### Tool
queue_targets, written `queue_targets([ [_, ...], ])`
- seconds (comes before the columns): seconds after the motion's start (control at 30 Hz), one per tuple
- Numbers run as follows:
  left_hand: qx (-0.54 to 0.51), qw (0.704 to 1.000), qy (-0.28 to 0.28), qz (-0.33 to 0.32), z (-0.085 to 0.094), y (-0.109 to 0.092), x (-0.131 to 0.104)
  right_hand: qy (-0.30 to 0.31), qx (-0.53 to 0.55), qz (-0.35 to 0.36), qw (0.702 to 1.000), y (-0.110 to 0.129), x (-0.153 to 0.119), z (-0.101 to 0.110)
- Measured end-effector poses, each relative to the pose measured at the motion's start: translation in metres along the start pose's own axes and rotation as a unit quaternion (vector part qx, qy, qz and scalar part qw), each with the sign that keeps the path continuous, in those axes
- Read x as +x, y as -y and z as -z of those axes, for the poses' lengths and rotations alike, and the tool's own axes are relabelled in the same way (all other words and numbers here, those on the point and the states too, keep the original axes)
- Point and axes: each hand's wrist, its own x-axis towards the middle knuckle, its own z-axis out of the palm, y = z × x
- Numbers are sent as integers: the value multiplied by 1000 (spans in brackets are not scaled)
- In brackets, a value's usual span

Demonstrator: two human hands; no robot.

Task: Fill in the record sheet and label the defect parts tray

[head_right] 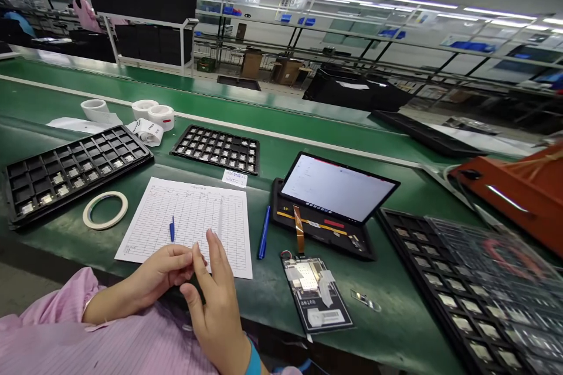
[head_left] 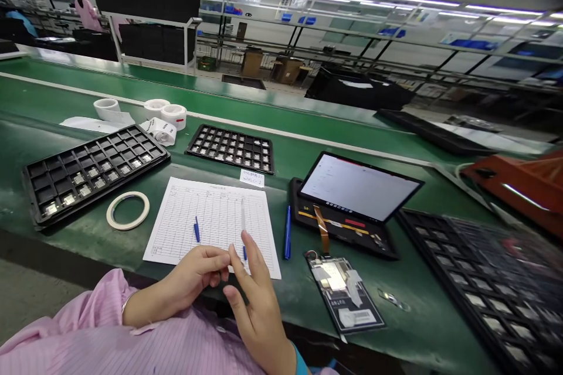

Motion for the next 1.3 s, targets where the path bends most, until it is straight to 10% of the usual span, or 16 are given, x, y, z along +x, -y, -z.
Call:
queue_targets([
  [0.33, 160, 983, 79, -53, -3, -6, -6, -101, -9, 24, 995, 1, 2, 13],
  [0.67, -148, 969, 151, 129, 0, 6, -15, -51, -98, 108, 988, 5, -4, 26],
  [1.0, 103, 968, 156, 165, -3, 0, -20, -167, -54, 1, 985, -2, -30, 54],
  [1.13, 197, 951, 140, 195, 3, -7, -22, -292, -115, -169, 934, -14, -62, 98],
  [1.3, 240, 933, 149, 222, 29, 0, -19, -502, -102, -362, 779, -34, -113, 153],
])
